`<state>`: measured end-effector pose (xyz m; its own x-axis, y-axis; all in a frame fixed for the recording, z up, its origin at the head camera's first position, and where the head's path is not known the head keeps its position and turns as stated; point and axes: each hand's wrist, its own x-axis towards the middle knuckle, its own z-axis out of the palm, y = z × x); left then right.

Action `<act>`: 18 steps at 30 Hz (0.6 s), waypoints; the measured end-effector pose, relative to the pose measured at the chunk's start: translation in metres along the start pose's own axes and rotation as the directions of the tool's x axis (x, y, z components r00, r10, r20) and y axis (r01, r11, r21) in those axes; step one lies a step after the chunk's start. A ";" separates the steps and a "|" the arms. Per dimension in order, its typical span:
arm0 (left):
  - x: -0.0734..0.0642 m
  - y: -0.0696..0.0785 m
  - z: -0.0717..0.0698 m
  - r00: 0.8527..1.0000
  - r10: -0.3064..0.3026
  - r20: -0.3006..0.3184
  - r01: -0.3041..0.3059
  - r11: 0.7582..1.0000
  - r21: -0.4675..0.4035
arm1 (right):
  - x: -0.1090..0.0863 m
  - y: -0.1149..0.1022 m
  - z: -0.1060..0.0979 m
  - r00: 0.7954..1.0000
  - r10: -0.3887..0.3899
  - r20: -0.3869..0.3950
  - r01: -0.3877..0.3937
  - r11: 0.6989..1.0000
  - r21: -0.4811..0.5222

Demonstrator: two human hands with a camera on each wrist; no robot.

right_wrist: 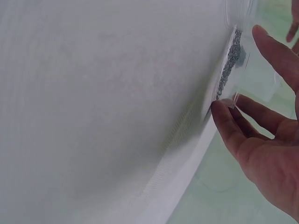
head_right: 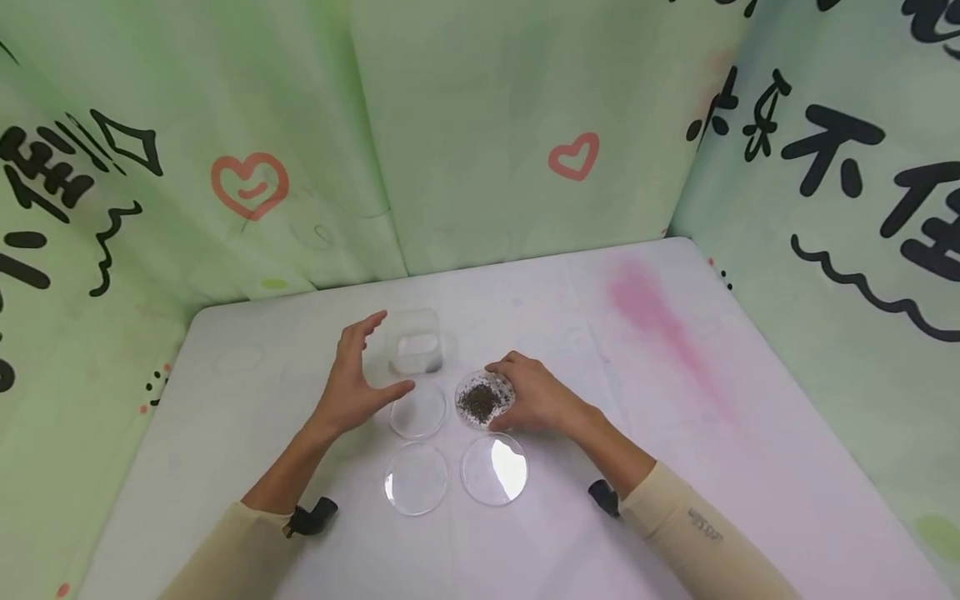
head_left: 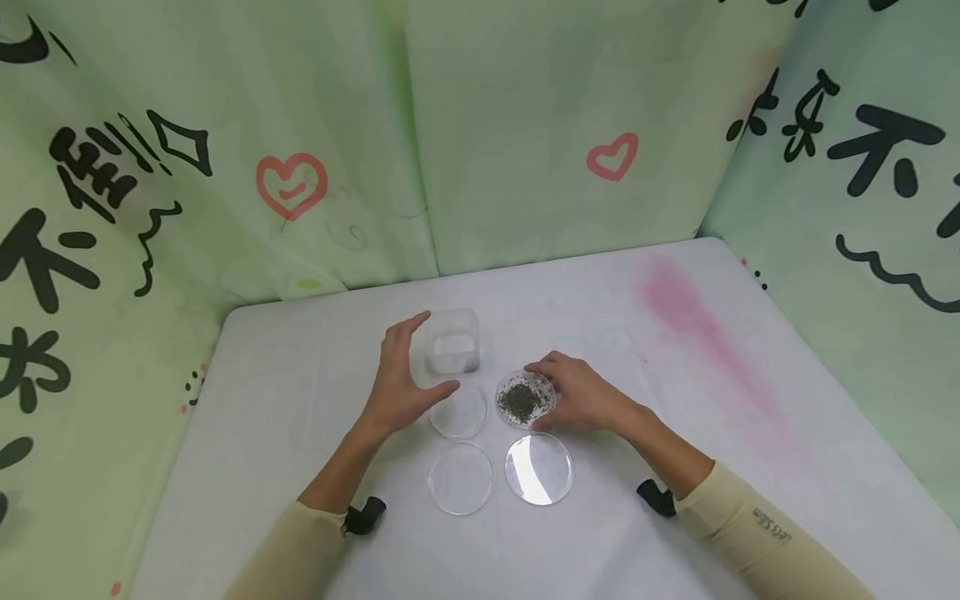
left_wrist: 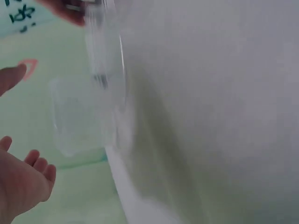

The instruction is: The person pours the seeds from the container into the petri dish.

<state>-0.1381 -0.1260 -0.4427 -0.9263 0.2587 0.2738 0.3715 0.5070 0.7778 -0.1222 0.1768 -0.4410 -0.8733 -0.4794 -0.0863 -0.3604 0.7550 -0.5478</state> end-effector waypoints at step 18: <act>-0.068 0.068 0.066 0.933 0.078 0.351 -0.071 0.997 -0.031 | 0.002 0.007 -0.003 0.999 -0.046 -0.001 0.046 0.999 -0.008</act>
<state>-0.0456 -0.0553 -0.4456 -0.8137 0.5692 0.1177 0.4345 0.4612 0.7736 -0.1270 0.1825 -0.4422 -0.8562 -0.5131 -0.0603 -0.4028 0.7360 -0.5441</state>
